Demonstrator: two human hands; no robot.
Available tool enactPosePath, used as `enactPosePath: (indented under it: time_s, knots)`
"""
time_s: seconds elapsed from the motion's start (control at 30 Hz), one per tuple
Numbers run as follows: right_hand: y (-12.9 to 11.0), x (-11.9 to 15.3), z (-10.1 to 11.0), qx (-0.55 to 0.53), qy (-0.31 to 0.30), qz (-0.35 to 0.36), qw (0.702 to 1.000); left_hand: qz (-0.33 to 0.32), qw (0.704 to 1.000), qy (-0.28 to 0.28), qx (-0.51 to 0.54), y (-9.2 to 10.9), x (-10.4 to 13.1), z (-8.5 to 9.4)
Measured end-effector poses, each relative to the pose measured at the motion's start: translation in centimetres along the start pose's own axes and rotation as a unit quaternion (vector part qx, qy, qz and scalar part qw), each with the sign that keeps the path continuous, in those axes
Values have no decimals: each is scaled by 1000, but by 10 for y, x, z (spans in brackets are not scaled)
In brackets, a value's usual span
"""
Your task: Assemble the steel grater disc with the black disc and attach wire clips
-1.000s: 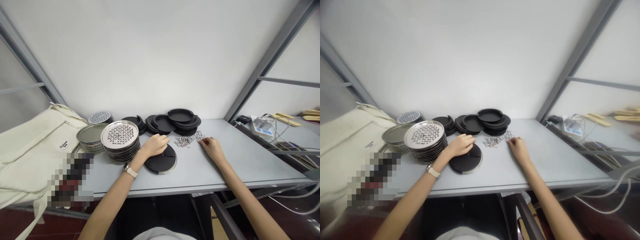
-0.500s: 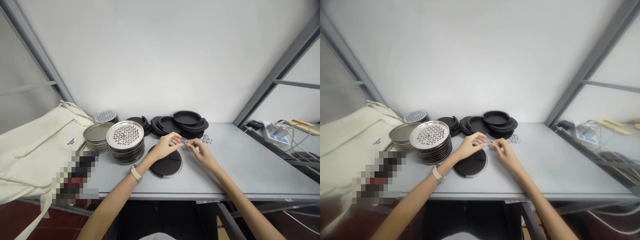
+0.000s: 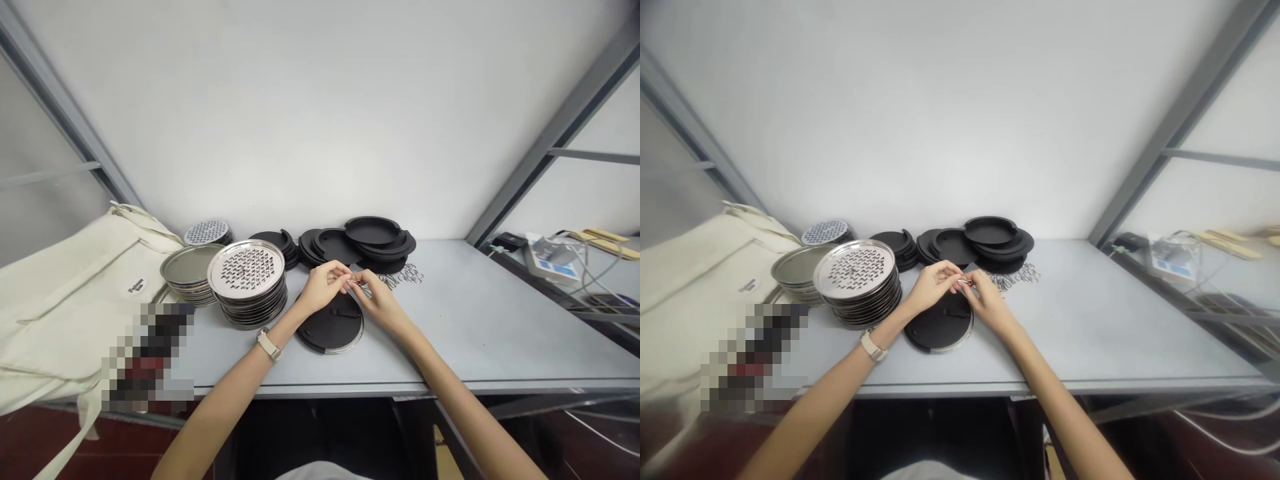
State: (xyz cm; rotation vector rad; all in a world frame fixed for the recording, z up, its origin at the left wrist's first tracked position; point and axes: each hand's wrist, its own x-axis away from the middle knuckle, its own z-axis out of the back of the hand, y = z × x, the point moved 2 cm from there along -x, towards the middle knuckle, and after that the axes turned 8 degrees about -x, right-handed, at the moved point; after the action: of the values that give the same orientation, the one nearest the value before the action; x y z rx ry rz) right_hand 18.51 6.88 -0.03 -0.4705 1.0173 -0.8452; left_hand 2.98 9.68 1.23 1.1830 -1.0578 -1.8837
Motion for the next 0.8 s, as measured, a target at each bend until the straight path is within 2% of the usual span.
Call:
enactPosePath:
  time_s: [0.2, 0.3, 0.53, 0.8]
  knots:
    - [-2, -3, 0, -40, 30, -30, 998, 6, 992, 109, -70, -3, -2, 19]
    - [-2, -3, -1, -69, 38, -47, 996, -7, 985, 130, -117, -2, -1, 23]
    - [-1, -3, -2, -118, 41, -77, 989, -47, 987, 9, -152, 7, 3, 15]
    - [0, -1, -4, -161, 22, -76, 984, -63, 983, -19, -172, 7, 3, 13]
